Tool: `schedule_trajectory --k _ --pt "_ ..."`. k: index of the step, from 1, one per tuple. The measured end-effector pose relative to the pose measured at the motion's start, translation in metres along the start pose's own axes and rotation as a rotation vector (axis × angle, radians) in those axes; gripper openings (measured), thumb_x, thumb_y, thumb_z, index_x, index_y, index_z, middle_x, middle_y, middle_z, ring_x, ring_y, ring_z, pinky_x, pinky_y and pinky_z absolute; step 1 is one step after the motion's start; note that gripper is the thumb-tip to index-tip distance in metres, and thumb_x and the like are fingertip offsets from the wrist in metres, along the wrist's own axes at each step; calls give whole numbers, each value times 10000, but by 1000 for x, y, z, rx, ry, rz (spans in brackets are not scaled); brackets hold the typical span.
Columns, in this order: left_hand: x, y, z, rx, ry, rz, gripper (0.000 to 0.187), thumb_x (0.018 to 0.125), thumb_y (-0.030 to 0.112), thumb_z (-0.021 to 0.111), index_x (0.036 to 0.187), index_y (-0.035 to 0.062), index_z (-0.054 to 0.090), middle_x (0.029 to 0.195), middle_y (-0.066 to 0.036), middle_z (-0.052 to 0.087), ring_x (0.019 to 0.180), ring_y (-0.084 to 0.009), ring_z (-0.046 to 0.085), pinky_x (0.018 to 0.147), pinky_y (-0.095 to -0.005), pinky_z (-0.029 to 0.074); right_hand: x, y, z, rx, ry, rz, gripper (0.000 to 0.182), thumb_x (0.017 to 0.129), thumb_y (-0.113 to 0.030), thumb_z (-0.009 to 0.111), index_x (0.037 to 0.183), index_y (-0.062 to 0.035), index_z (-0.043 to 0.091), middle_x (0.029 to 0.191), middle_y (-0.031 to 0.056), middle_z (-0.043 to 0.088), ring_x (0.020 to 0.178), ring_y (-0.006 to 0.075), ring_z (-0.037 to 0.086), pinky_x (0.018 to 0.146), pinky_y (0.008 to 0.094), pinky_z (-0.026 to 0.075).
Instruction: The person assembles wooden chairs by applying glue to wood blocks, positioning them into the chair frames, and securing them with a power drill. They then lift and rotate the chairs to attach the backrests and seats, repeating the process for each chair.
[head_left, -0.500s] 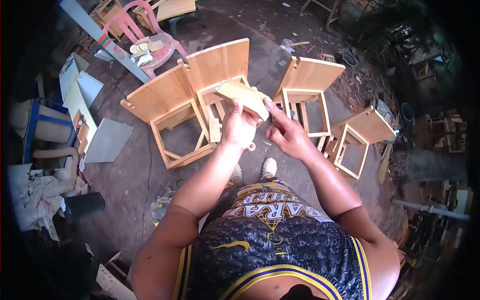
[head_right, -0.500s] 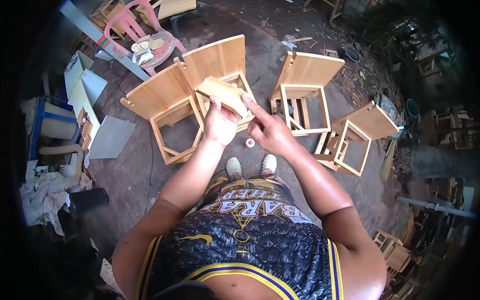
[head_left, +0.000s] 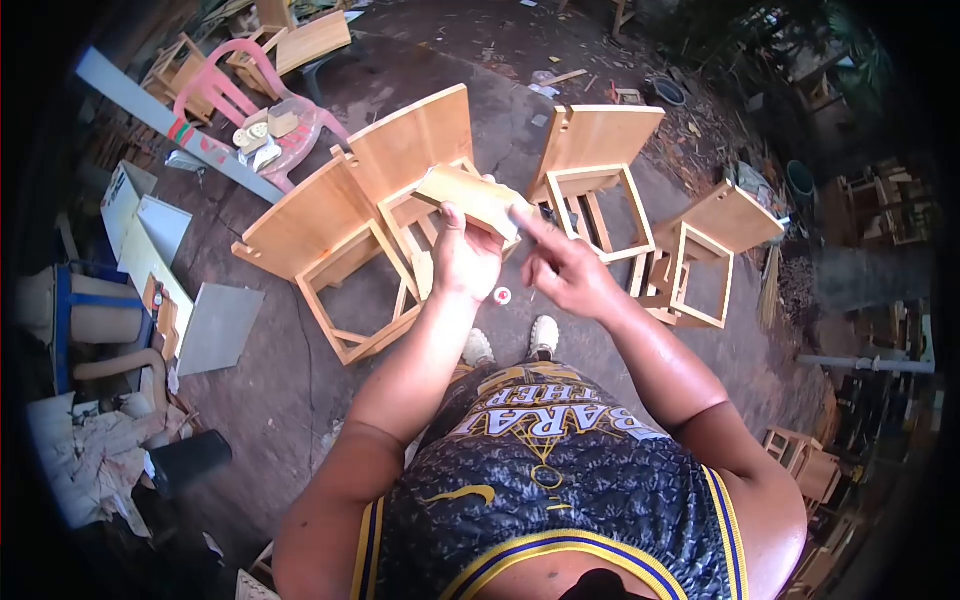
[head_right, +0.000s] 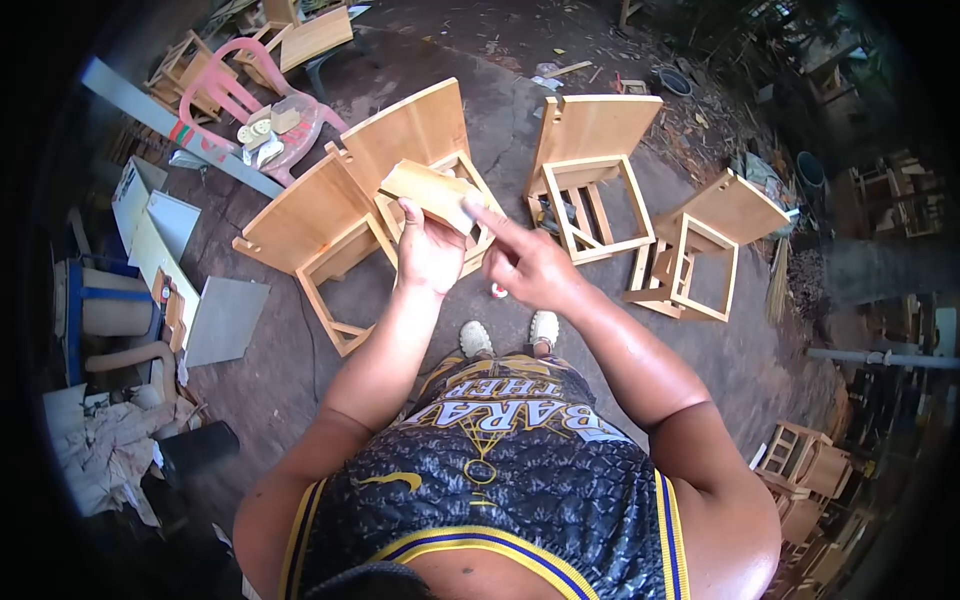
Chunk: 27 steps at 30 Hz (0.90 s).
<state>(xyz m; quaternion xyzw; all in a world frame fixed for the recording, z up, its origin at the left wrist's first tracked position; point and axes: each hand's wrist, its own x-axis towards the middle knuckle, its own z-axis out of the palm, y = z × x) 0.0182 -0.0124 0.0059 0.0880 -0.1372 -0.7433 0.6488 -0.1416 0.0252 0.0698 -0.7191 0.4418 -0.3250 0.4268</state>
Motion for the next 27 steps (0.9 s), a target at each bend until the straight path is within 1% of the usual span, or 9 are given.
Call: schedule_trajectory --k 2,6,8,9,14,16,20,24,27 --pt "1 2 8 31 13 -16 726 835 515 622 1322 22 406 1238 -97 534 1129 -240 552 951 -360 485 1 -1 -7 -103 5 72 723 785 62 456 1465 -154 339 695 50 613 623 109 580 653 280 505" --pt "6 4 14 17 -27 -40 699 842 511 604 1312 30 416 1244 -93 537 1137 -243 556 954 -378 499 -8 -3 -13 -203 -149 -19 719 792 68 451 1467 -147 334 706 43 601 632 105 575 659 277 500" --pt "8 4 23 2 -19 -10 676 858 490 592 1318 29 408 1254 -92 532 1147 -242 551 958 -374 503 -9 0 -14 265 -89 46 700 804 69 434 1468 -126 327 760 39 595 661 98 575 672 271 495" --pt "8 2 25 3 -19 -14 676 858 490 592 1318 29 408 1254 -92 532 1147 -242 551 958 -374 503 -5 -2 -15 260 19 49 723 802 66 395 1482 -164 301 644 28 571 618 92 575 645 274 507" --pt "12 -2 24 -17 -7 -33 668 865 475 590 1323 27 402 1268 -94 525 1150 -242 548 946 -361 513 -10 3 -14 257 -58 54 729 800 61 411 1485 -157 290 653 30 574 600 91 570 631 270 507" --pt "10 -2 25 -16 -14 -42 670 864 476 591 1322 23 403 1263 -97 529 1146 -240 552 946 -357 513 -14 0 -13 101 -111 -23 741 794 59 421 1489 -155 278 651 30 574 586 87 565 623 271 508" --pt "8 -2 30 -5 -59 -35 676 865 479 587 1317 10 407 1247 -106 543 1132 -241 563 942 -349 515 -11 -9 -14 226 63 46 720 789 56 438 1470 -150 327 624 29 568 570 98 567 628 274 507" --pt "7 -1 27 -6 -46 -70 683 863 481 586 1316 1 407 1243 -115 548 1129 -244 568 943 -351 515 -21 -3 -3 88 -95 -57 687 794 55 437 1449 -145 376 631 22 567 591 91 565 642 269 501" --pt "3 -2 33 -29 -9 -36 688 860 484 588 1318 2 409 1253 -117 544 1134 -242 566 939 -348 517 -19 -5 -8 357 23 -1 693 780 72 430 1442 -128 387 635 21 554 622 88 568 659 264 499"
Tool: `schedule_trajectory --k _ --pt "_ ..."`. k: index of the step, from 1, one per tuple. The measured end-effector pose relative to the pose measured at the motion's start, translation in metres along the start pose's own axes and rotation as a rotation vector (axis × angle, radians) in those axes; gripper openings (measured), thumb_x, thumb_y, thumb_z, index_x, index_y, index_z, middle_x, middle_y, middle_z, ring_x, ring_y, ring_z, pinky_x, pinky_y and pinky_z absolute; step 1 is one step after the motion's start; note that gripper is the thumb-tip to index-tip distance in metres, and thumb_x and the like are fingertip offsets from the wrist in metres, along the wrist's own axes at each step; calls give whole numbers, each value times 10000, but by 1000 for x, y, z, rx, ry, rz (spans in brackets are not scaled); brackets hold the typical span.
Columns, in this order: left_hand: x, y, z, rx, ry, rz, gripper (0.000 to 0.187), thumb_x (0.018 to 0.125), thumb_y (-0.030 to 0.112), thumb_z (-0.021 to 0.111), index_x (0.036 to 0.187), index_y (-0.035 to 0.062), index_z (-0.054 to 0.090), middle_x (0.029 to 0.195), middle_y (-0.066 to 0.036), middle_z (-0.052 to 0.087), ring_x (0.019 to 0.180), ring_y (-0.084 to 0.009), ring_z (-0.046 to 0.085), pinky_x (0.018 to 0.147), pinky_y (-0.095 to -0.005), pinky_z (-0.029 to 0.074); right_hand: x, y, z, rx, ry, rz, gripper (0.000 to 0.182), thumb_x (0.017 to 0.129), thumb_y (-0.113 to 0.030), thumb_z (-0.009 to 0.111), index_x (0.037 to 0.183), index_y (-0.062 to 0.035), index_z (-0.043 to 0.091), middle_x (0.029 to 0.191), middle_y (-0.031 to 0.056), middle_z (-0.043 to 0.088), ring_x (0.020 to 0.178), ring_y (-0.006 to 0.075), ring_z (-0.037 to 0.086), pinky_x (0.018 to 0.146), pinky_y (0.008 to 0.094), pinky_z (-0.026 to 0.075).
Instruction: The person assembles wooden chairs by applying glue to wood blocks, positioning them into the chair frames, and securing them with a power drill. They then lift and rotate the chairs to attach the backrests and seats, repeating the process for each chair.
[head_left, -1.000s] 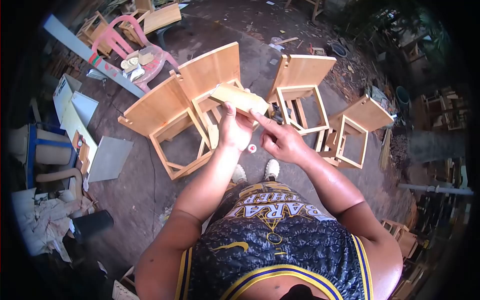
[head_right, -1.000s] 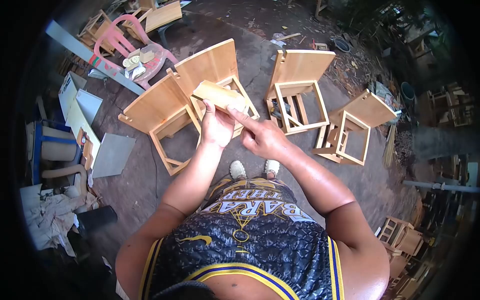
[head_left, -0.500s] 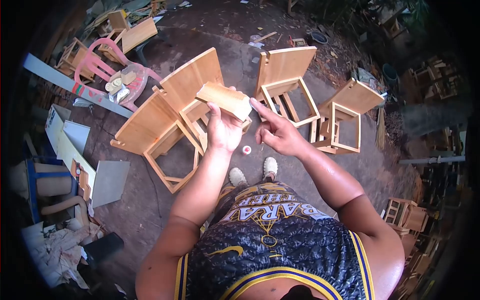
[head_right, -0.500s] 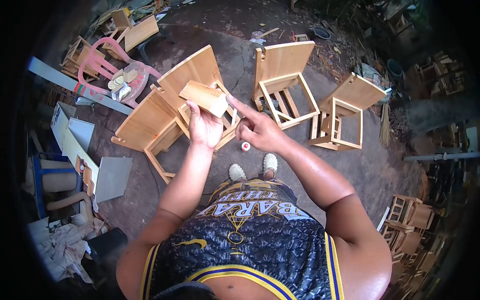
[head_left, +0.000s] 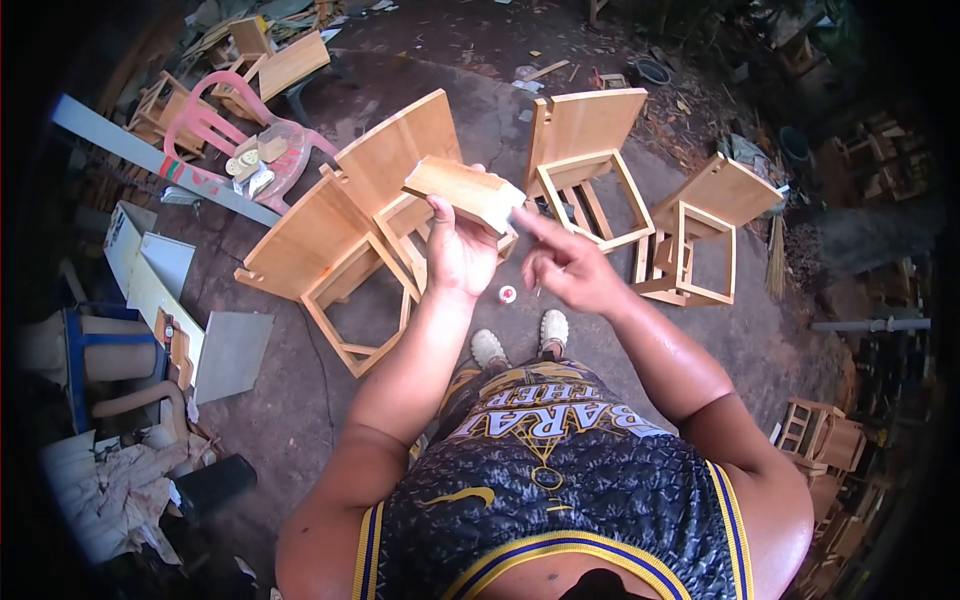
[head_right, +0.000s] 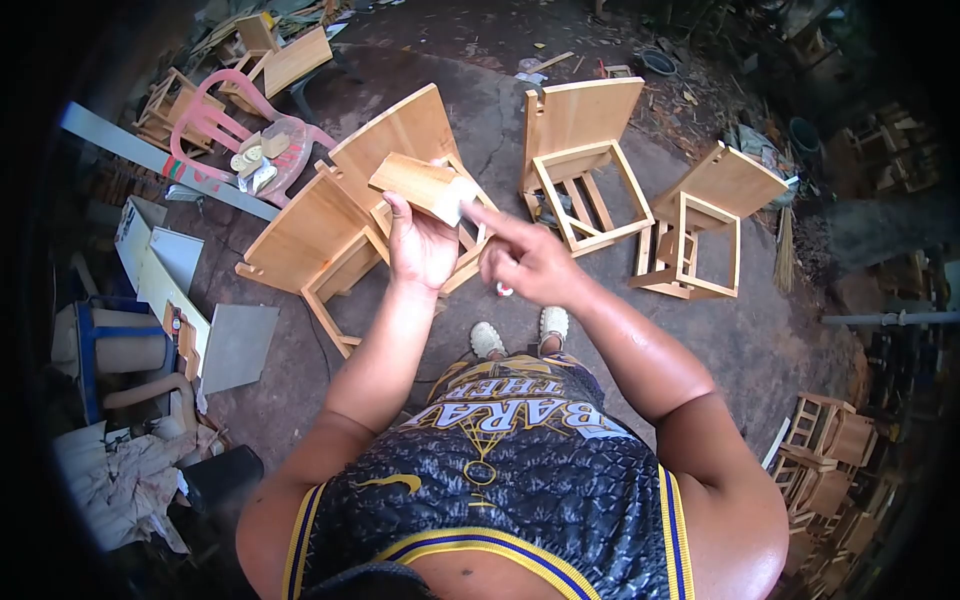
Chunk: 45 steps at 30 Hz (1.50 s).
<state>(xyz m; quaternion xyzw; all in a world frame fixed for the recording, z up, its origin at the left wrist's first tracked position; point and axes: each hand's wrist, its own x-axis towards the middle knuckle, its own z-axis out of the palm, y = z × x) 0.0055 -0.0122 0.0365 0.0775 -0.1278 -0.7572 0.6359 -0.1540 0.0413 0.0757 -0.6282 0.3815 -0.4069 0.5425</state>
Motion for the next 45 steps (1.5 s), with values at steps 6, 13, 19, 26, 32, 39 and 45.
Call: schedule_trajectory --k 6,13,19,26,32,39,45 --pt "-6 0 -1 46 -11 -8 705 842 494 606 1317 10 413 1259 -103 542 1138 -237 562 942 -347 512 -4 9 2 -79 -189 -37 732 777 50 437 1473 -146 324 663 9 538 652 89 579 659 271 503" --pt "-10 0 -13 108 -46 14 705 823 481 646 1313 31 414 1241 -91 546 1123 -232 562 953 -370 492 -5 8 7 -28 -238 -23 716 790 39 427 1476 -136 314 640 10 523 649 98 574 640 245 493" --pt "-21 11 -20 602 -143 110 723 752 350 779 1293 41 412 1193 -91 563 1103 -194 559 927 -353 479 4 -28 -8 57 -76 -77 616 834 -64 479 1440 -139 392 842 66 578 759 164 576 748 329 493" --pt "-34 9 -1 770 -296 -42 914 704 375 804 1396 42 307 1296 -89 493 1174 -193 517 941 -330 476 31 -36 -14 -678 34 -467 517 867 -387 478 1329 -161 535 1453 248 318 1373 463 238 1100 544 232" --pt "-37 5 -5 793 -299 22 838 690 392 820 1315 34 391 1145 -48 564 1001 -130 578 780 -269 509 26 -37 -12 -825 -1 -522 492 866 -375 460 1320 -206 551 1470 224 307 1376 470 221 1096 558 227" --pt "-38 3 1 802 -338 54 866 706 367 813 1366 43 357 1272 -68 507 1168 -181 511 966 -340 440 17 -41 -10 -870 -60 -535 491 831 -313 459 1298 -211 575 1468 225 309 1382 459 219 1098 575 212" --pt "-39 4 -3 803 -306 -64 785 708 290 823 1318 43 393 1148 -65 568 1009 -160 588 800 -296 515 16 -34 -8 -814 2 -506 460 880 -355 446 1287 -190 584 1478 219 300 1389 449 212 1113 556 193"
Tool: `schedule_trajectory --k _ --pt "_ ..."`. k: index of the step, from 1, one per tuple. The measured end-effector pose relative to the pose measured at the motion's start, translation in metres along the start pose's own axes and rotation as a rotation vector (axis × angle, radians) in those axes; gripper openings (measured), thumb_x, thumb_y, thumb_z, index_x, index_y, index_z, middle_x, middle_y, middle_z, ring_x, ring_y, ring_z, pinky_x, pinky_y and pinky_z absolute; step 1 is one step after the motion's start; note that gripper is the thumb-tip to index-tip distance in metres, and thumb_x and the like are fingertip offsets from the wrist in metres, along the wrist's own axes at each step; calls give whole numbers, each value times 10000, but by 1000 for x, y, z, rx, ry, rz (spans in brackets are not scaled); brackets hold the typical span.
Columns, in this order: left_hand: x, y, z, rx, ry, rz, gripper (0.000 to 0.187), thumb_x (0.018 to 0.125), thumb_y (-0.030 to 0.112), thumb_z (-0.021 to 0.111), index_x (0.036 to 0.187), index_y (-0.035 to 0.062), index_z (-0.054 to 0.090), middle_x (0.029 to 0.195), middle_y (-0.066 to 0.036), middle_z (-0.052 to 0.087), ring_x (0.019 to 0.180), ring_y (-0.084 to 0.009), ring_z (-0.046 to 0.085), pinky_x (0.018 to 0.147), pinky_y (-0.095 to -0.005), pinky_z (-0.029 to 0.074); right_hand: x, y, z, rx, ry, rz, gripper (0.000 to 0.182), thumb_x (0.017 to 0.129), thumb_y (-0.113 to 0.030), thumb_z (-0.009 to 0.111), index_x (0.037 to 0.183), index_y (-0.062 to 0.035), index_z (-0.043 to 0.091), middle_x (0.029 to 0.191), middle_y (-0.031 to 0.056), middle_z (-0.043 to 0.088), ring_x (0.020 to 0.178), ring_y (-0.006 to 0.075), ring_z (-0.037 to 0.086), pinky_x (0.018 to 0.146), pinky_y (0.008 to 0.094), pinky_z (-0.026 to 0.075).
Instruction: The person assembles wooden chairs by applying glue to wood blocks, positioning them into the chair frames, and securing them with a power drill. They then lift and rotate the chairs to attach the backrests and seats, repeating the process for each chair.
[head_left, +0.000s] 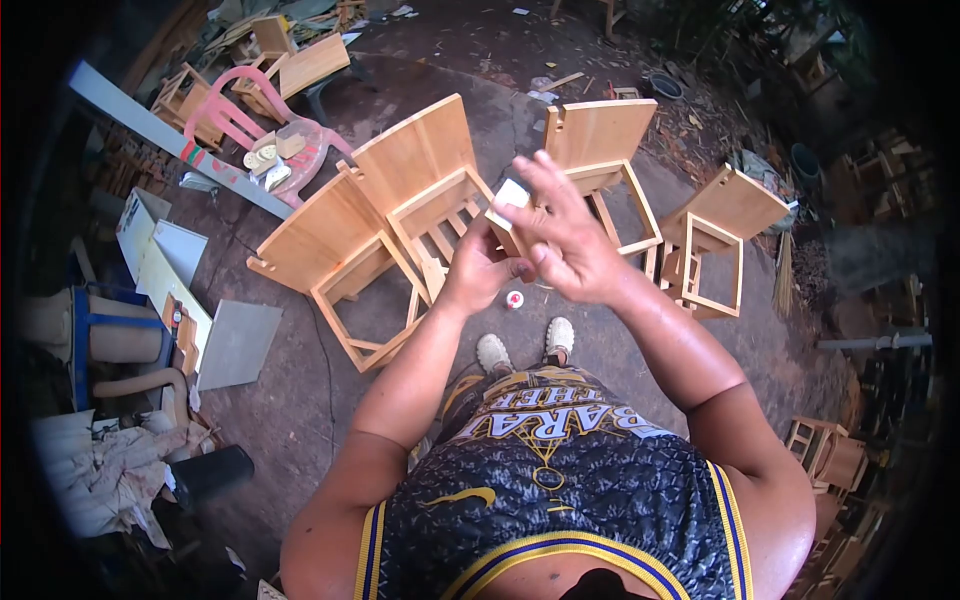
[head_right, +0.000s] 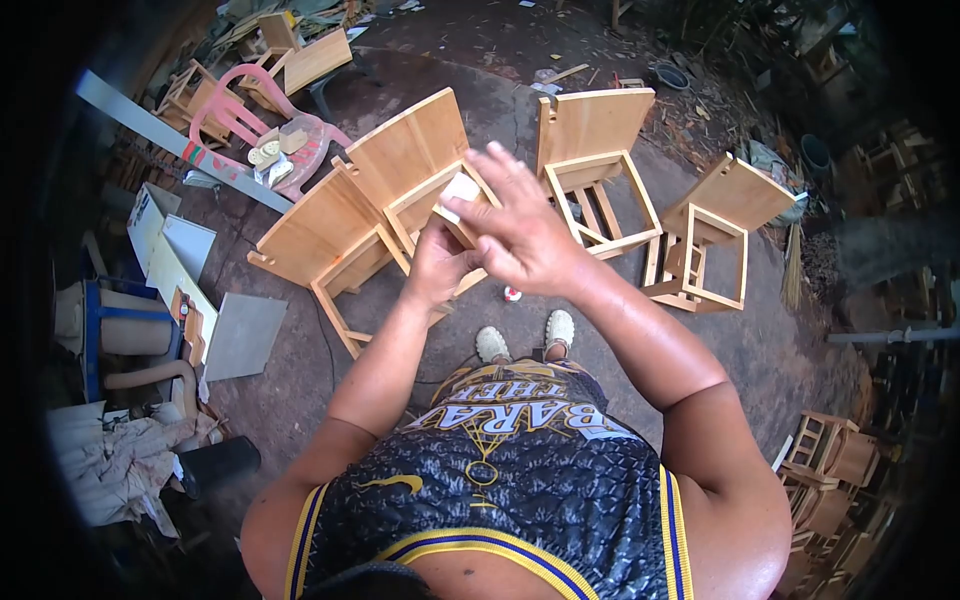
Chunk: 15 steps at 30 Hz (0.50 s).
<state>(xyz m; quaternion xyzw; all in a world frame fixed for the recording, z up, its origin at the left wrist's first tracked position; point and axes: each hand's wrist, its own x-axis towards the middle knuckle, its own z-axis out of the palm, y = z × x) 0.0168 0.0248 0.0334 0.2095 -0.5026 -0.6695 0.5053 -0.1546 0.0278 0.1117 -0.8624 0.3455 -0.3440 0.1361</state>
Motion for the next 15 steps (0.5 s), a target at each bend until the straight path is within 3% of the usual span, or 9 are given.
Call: schedule_trajectory --k 1,4,15 --pt "5 -1 5 41 45 118 734 706 266 828 1272 45 415 1019 -60 603 852 -145 622 667 -269 526 0 -4 1 42 -48 -20 457 901 -366 432 1301 -197 573 1491 221 280 1397 439 200 1115 552 184" --pt "2 -5 1 31 20 55 714 706 263 828 1253 48 422 955 -56 611 778 -137 623 637 -270 523 -6 2 0 221 41 23 456 917 -382 423 1310 -200 568 1499 216 270 1399 443 190 1115 552 173" --pt "3 -4 4 -12 23 27 711 716 283 819 1261 55 424 941 -37 593 773 -120 595 645 -268 505 -3 10 7 173 89 52 483 934 -450 402 1307 -192 568 1496 223 266 1401 461 161 1114 555 160"
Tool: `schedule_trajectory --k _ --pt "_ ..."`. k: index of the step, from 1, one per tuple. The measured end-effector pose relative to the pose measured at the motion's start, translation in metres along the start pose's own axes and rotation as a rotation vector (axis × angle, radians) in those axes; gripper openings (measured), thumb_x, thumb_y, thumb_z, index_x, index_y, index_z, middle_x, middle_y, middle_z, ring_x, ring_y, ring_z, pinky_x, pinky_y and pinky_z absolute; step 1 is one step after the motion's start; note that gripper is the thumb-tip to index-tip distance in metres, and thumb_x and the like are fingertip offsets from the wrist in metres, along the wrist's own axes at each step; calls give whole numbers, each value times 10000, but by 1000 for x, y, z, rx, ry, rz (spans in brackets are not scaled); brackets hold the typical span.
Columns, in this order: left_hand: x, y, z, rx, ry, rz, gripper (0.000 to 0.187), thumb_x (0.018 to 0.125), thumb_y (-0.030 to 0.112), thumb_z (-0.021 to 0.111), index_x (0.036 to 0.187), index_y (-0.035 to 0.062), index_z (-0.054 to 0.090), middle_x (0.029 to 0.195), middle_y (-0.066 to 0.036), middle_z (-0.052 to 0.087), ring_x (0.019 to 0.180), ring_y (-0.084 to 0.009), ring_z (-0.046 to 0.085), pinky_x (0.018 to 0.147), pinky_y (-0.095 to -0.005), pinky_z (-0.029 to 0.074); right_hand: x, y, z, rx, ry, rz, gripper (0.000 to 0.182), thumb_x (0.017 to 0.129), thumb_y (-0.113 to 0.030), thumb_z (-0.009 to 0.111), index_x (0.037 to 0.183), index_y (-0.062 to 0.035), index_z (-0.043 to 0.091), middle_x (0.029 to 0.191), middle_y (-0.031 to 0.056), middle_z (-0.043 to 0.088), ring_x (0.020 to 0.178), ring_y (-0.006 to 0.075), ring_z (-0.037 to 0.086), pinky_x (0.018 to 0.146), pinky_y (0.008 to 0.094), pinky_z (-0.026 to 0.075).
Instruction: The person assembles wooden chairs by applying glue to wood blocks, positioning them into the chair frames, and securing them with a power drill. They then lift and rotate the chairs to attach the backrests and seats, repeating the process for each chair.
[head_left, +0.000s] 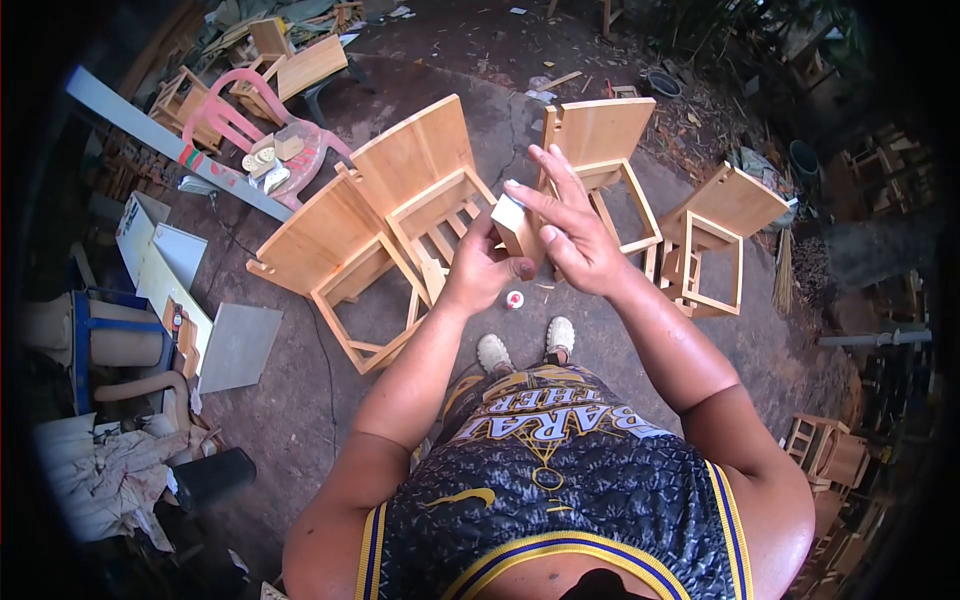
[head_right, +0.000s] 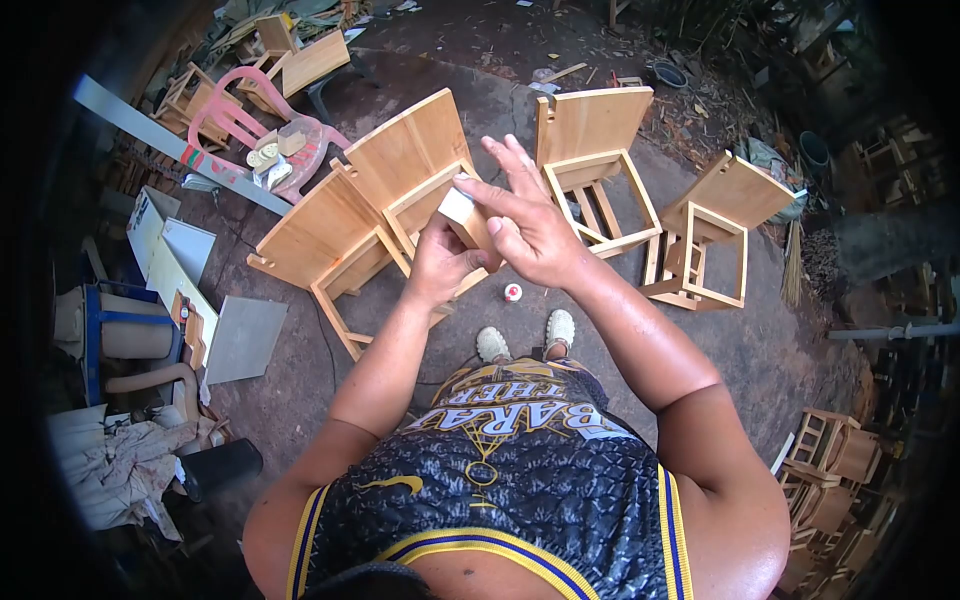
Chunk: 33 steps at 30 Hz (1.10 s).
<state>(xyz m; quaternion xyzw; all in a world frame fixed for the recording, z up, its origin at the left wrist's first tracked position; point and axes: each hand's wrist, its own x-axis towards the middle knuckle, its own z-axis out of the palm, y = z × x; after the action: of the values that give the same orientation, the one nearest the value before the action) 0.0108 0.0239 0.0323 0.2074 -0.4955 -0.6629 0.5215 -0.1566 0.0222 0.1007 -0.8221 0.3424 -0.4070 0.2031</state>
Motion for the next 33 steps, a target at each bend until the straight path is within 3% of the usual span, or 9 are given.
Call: schedule_trajectory --k 5,8,11,15,18,20,21,23,33 --pt "4 -2 -4 30 -19 -7 773 714 288 820 1314 52 395 979 -42 591 800 -130 602 666 -278 516 1 -3 -1 -2 -58 -48 457 926 -413 425 1302 -201 574 1499 214 267 1407 452 154 1117 553 160" --pt "5 -6 -3 43 3 115 774 728 274 811 1333 51 382 1109 -68 577 922 -147 606 700 -276 537 2 13 -10 -88 2 25 451 922 -407 432 1294 -201 581 1496 216 271 1406 451 159 1118 552 163" --pt "5 1 0 6 -3 65 812 723 298 813 1351 40 369 1158 -67 560 980 -149 592 745 -278 535 0 14 -15 -132 16 29 441 924 -399 433 1291 -206 585 1492 220 277 1403 449 173 1121 543 162" --pt "10 0 -2 -2 -36 42 811 722 311 812 1347 31 376 1152 -62 562 991 -147 589 760 -280 533 -6 9 -12 -108 -66 -24 430 925 -371 435 1291 -202 585 1492 218 281 1406 440 175 1122 533 175" --pt "13 -2 0 7 -13 122 748 731 307 804 1303 26 412 1132 -65 571 972 -148 596 736 -275 533 -6 18 -18 -121 60 99 459 889 -386 483 1294 -194 583 1490 215 287 1405 442 175 1112 566 168" --pt "11 -4 -7 11 -71 -31 830 710 360 804 1353 77 363 1278 -71 495 1188 -196 494 996 -360 425 -6 11 -17 -117 25 56 461 891 -389 478 1294 -191 582 1489 215 288 1406 441 172 1115 562 163" --pt "12 -5 -7 9 -73 -33 830 710 360 804 1353 77 363 1278 -71 495 1188 -196 494 996 -360 425 -7 7 -16 -113 -10 12 463 892 -391 474 1294 -189 581 1489 216 288 1407 440 169 1118 558 158" --pt "17 -7 -4 8 -32 25 727 710 331 815 1258 31 444 1121 -62 584 978 -149 597 766 -279 521 -11 10 -11 -116 -44 -23 470 897 -400 462 1296 -181 580 1486 221 289 1405 444 171 1121 552 147" --pt "22 -14 -7 39 -14 17 736 684 353 826 1239 43 455 1080 -51 597 985 -148 590 813 -297 506 -8 5 -9 -13 -24 -11 458 896 -384 445 1286 -195 590 1500 213 263 1406 441 166 1119 550 162"
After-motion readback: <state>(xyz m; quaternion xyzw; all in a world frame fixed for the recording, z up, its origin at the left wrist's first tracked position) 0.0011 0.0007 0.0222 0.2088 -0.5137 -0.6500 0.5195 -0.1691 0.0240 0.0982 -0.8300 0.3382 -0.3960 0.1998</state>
